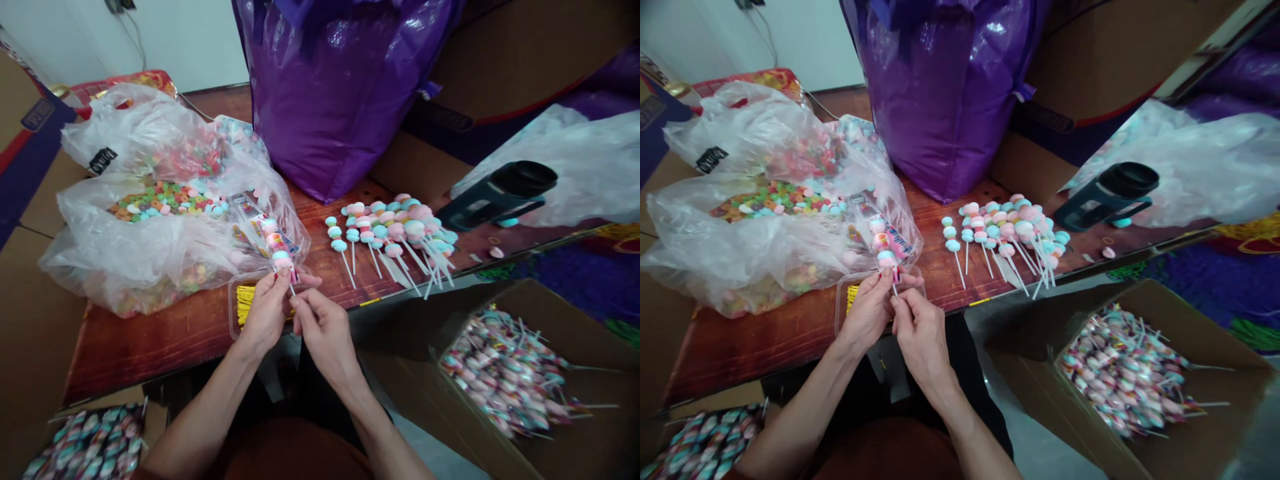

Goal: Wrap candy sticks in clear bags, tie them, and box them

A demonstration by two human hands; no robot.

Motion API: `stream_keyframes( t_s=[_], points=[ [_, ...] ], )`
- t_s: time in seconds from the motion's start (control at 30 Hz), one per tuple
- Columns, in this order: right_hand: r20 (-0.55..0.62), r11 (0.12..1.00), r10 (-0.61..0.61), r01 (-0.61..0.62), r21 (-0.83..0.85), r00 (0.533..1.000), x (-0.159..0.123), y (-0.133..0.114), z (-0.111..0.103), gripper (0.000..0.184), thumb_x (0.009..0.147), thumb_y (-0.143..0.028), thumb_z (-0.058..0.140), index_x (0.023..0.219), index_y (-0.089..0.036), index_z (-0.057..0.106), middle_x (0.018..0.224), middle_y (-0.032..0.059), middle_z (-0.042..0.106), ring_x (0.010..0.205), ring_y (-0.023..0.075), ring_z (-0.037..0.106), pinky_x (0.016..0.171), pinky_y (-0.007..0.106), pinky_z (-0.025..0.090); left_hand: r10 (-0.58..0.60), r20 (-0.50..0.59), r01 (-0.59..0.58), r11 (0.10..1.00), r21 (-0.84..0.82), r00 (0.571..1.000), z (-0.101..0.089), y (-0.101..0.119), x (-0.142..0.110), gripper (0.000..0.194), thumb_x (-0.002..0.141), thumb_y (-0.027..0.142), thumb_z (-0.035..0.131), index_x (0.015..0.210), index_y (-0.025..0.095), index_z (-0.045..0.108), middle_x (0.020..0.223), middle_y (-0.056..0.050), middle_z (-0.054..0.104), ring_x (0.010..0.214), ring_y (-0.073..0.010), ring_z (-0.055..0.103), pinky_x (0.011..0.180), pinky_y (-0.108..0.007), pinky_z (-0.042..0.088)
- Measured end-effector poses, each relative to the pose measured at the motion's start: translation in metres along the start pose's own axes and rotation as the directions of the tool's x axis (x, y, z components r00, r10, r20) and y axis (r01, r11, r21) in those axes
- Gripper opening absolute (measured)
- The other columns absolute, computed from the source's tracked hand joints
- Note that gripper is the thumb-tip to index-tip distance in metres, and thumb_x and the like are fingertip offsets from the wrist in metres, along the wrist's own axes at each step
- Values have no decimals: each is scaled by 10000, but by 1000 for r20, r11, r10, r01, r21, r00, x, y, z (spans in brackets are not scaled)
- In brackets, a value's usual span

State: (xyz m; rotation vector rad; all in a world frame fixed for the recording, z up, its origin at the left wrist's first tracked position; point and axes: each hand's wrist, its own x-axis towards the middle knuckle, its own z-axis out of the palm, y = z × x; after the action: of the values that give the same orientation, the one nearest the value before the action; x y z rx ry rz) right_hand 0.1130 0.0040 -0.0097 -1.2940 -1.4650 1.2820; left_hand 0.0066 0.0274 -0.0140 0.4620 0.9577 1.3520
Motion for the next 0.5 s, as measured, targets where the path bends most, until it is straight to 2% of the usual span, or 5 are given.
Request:
stream_keyframes(
  t_s=[0.1,0.2,0.33,0.4,0.5],
  points=[
    [-23,995,-5,7,103,1000,7,3,8,314,947,-359,536,673,-205,531,554,-52,495,510,99,439,532,227,375,2,-25,-2,1000,3,1000,4,-4,-4,378,788,471,758,963,137,728,832,-83,773,444,-82,548,376,-185,361],
    [-39,981,19,-12,192,999,8,6,12,321,949,-405,553,699,-205,523,553,-60,479,480,86,393,482,220,337,-10,-30,10,1000,0,999,4,-3,-7,373,783,459,759,977,140,737,746,-50,751,338,-30,372,303,-175,249],
    [-8,931,78,-70,358,997,7,5,15,250,935,-452,594,887,-208,569,533,-97,441,439,73,340,436,203,294,-14,-26,14,1000,9,1000,3,-4,-10,372,774,460,767,989,157,758,522,27,610,340,-51,374,330,-179,297],
    [-28,888,95,-72,454,995,10,1,17,291,914,-471,625,820,-204,555,514,-104,402,432,61,305,420,193,266,-15,-5,15,1000,14,1000,2,-5,-12,362,763,449,783,971,153,770,463,48,548,371,-67,424,401,-188,383],
    [-10,787,153,-116,606,988,17,-6,21,391,846,-506,688,687,-206,494,453,-122,322,392,41,210,378,185,193,10,36,-10,1000,-6,999,2,0,-16,343,755,437,800,959,162,778,644,-8,685,594,-123,623,629,-230,525]
  ],
)
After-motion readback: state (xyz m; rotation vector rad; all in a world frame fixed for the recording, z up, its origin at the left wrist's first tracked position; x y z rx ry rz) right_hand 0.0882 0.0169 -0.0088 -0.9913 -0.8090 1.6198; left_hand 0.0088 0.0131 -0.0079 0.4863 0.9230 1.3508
